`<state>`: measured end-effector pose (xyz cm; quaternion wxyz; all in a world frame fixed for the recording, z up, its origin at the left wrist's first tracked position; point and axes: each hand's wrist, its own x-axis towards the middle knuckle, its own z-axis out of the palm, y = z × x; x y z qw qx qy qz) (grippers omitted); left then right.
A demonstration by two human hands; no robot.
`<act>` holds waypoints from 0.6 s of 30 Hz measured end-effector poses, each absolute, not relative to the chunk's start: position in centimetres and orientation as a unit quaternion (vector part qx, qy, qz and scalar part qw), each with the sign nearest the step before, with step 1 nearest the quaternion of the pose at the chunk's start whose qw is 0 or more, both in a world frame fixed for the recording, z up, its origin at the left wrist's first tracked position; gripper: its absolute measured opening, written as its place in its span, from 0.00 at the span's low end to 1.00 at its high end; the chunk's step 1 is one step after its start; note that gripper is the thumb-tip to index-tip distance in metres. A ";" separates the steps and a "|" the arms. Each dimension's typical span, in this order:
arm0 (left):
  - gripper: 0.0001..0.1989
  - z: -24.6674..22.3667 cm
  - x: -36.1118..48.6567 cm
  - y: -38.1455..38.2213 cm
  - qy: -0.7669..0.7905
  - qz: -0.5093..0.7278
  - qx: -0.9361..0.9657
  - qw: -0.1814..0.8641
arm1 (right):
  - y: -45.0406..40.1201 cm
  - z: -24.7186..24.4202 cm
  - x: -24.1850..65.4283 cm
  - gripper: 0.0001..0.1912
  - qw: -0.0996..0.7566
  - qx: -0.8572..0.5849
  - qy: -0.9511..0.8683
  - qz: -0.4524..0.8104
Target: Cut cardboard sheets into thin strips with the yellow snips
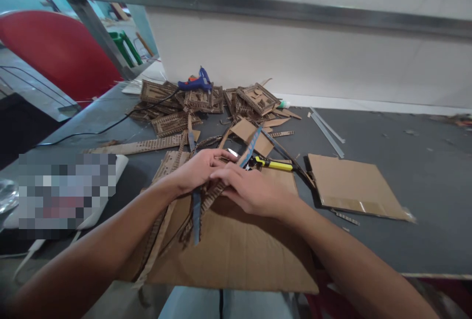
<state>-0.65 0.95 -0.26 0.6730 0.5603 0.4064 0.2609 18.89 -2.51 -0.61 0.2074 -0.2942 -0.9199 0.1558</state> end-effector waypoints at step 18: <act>0.23 -0.3 0.4 0.3 0.489 0.414 0.554 0.532 | -0.8 -1.3 19.4 0.07 0.394 -0.318 -0.859 0.076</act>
